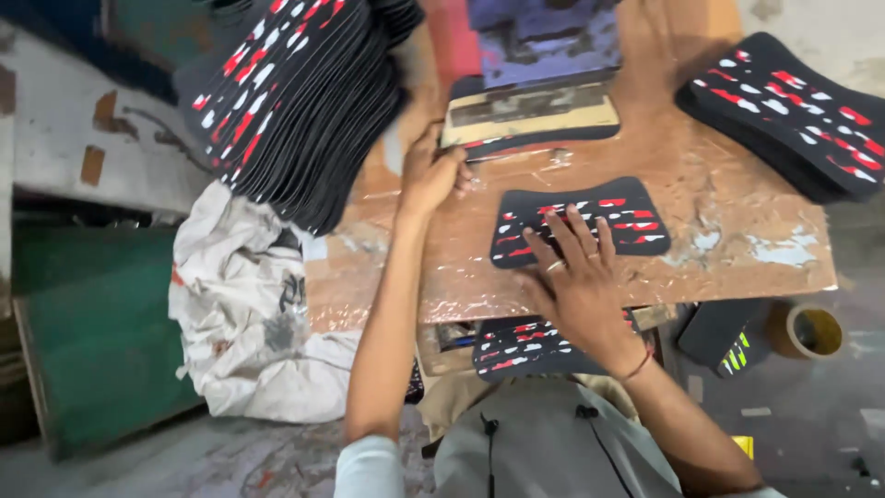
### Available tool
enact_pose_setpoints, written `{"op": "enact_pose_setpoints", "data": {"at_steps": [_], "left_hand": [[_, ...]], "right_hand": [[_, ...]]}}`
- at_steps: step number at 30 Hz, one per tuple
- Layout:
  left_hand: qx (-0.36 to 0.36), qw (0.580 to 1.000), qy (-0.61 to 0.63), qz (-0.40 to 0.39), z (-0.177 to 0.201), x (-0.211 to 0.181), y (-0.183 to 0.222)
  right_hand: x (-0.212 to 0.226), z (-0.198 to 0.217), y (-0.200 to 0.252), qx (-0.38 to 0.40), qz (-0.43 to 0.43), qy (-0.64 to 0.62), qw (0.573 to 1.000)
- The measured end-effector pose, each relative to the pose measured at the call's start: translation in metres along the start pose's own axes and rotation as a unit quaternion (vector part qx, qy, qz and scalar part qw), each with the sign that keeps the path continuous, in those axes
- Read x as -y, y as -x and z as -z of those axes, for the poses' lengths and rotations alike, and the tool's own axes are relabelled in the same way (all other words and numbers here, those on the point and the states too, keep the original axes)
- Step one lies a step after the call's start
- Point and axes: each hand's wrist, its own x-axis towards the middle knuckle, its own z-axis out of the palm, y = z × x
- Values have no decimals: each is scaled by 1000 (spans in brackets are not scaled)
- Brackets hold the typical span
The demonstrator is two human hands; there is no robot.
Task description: The recorder sorts and stacks patterned fabric pieces on a production workbench near a press machine.
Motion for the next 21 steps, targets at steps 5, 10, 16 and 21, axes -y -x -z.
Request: {"op": "enact_pose_setpoints", "data": {"at_steps": [5, 10, 16, 21], "left_hand": [[-35, 996, 55, 59, 13, -41, 102], [36, 992, -42, 113, 128, -32, 200], [3, 981, -190, 34, 117, -13, 179], [-12, 988, -156, -11, 107, -17, 178]], "right_hand": [[18, 5, 33, 46, 14, 21, 999], [-8, -3, -3, 93, 57, 39, 993], [-31, -51, -107, 64, 100, 62, 991], [-19, -58, -110, 75, 101, 92, 988]]}}
